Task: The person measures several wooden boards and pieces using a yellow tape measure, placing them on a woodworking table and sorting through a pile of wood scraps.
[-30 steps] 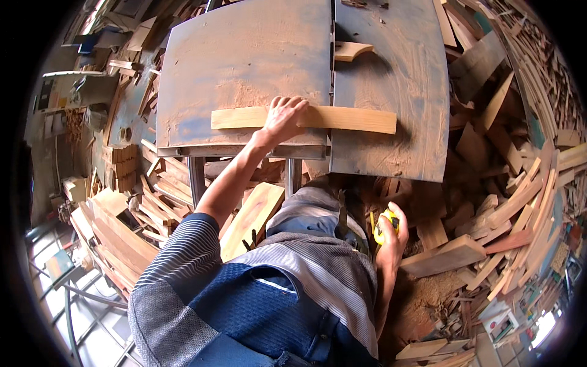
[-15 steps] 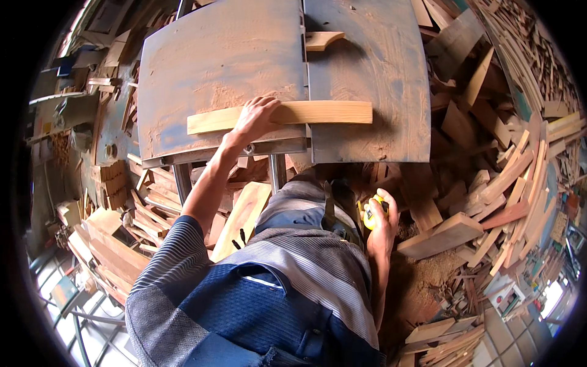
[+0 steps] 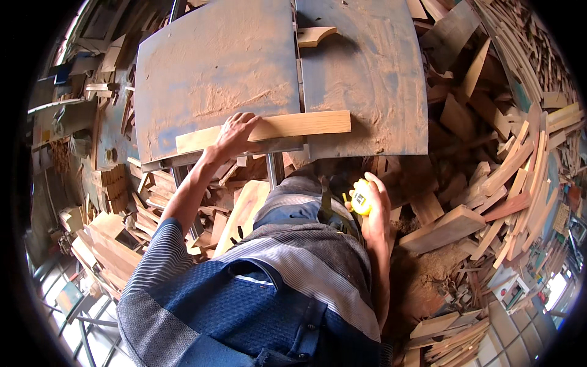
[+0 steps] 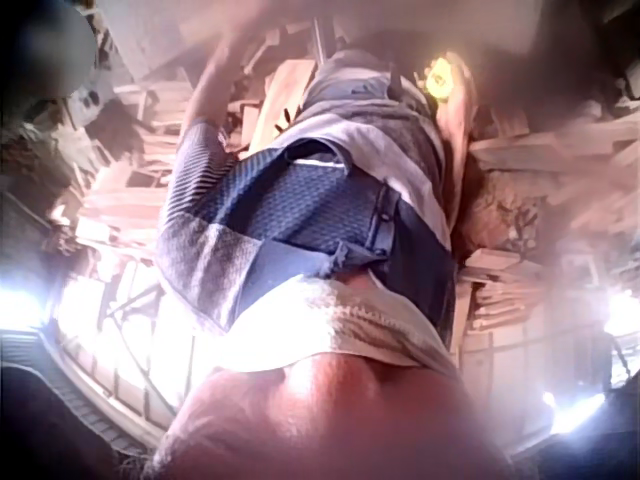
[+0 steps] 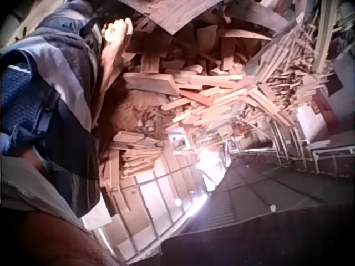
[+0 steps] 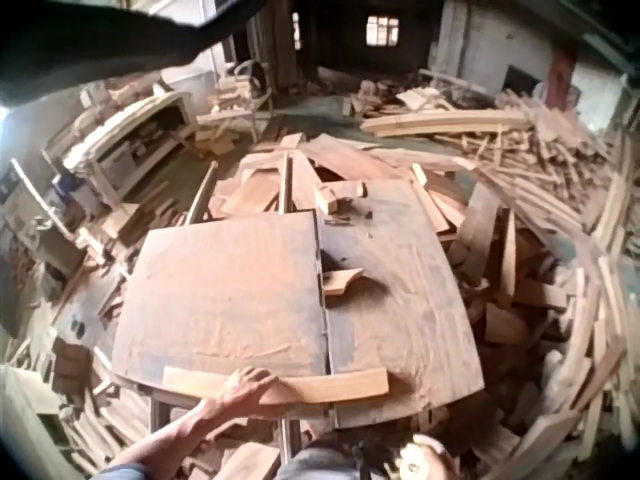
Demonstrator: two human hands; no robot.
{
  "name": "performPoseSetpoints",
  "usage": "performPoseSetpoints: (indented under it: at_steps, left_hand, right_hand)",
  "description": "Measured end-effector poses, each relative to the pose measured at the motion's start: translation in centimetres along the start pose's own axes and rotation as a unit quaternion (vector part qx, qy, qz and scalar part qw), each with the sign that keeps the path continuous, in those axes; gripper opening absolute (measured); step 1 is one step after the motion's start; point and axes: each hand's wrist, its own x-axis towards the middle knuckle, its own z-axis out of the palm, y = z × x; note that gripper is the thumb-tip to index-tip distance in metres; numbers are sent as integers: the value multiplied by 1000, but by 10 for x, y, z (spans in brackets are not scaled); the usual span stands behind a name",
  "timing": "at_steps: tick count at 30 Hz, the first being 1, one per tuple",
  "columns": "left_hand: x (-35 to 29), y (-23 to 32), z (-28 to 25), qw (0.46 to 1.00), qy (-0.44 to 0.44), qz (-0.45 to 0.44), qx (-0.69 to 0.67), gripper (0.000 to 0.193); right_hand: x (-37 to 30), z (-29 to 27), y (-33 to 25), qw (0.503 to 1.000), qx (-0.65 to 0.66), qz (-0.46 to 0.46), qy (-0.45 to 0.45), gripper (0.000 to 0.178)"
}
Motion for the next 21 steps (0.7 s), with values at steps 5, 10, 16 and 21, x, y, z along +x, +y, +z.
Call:
performPoseSetpoints:
  at_steps: [5, 10, 16, 21]
  left_hand:
    - [-4, -12, 18, 1000, 30, -6, 4, 74]
    - [0, -4, 18, 999, 27, -38, -2, 75]
    - [-1, 42, 15, 993, 105, -46, 4, 72]
    - [9, 123, 11, 842, -161, -46, -514, 50]
  right_hand:
    - [3, 28, -17, 991, -123, 15, -54, 57]
    - [9, 38, -13, 970, -232, 12, -78, 62]
    - [10, 43, -18, 913, -390, -52, -108, 68]
    - [8, 64, -26, 863, -461, -118, -169, 66]
